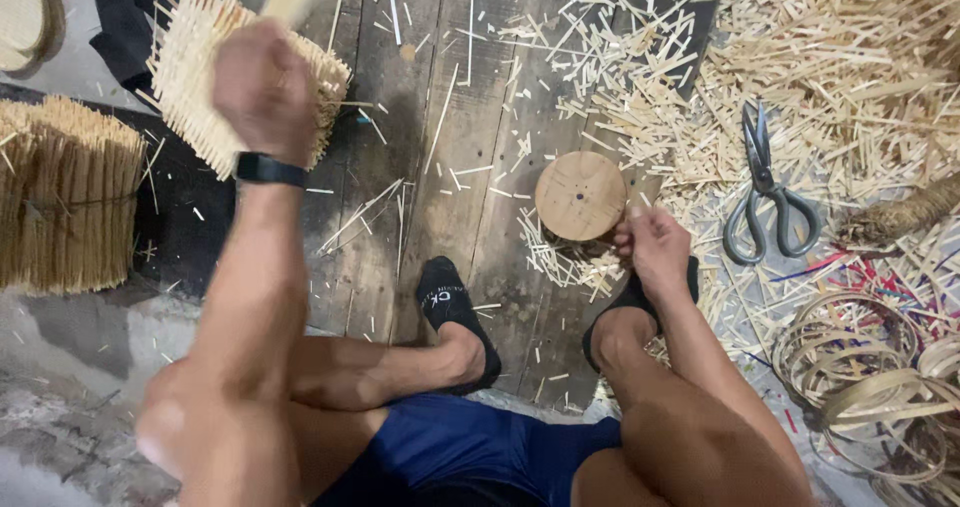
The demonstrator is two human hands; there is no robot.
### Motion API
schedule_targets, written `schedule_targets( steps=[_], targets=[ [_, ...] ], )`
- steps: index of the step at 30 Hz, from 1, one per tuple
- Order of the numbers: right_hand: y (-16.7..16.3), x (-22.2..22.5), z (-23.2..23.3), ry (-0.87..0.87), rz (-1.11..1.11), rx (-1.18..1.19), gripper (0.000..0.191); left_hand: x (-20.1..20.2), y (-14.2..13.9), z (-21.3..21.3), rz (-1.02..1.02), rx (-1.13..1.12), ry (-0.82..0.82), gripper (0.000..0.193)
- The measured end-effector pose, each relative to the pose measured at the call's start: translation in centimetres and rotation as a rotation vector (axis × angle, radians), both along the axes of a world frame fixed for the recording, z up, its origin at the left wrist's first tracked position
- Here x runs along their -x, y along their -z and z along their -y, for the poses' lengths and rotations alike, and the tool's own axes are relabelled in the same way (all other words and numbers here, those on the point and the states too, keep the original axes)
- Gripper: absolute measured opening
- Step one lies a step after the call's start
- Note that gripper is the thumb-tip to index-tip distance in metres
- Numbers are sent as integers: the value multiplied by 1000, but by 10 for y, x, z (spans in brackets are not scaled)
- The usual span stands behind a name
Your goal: The person sits on the floor and repeatedly places a flat woven bamboo mat into a circular wooden mold, then uses shears to trim the overhanging bamboo strips flush with the mold edge. The person removes the trimmed base, sets it aside, and repeats the process with additional mats.
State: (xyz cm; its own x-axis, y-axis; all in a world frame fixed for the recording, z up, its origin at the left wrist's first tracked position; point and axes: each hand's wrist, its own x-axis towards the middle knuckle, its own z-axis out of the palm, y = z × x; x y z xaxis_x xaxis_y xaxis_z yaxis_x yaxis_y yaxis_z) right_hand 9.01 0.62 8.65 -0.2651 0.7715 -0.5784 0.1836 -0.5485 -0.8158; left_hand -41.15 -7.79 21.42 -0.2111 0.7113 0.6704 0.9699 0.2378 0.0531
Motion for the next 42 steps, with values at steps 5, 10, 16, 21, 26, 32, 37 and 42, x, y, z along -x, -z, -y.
schedule_targets(
  steps=[5,10,16,21,26,32,37,42],
  targets=[
    [-29,-7,-16,61,-481,169,43,-188,45,-3,139,263,556,30],
    [-20,0,-17,-44,-158,-26,25,-305,82,24,394,552,834,48],
    [11,-3,-9,-16,-78,-145,14,-286,115,21,653,254,118,72],
    [19,-8,-4,-97,173,-227,19,-244,171,1,1831,522,-91,34],
    [22,-3,3,59,-65,-243,14,-245,182,8,1839,484,-59,25],
    [22,1,7,85,-54,-293,20,-251,187,12,1764,416,-29,26],
    [16,-6,13,93,-23,-286,30,-250,194,19,1762,437,-26,31],
    [20,-86,36,294,14,-355,38,-249,171,26,1585,609,-76,49]
  ],
)
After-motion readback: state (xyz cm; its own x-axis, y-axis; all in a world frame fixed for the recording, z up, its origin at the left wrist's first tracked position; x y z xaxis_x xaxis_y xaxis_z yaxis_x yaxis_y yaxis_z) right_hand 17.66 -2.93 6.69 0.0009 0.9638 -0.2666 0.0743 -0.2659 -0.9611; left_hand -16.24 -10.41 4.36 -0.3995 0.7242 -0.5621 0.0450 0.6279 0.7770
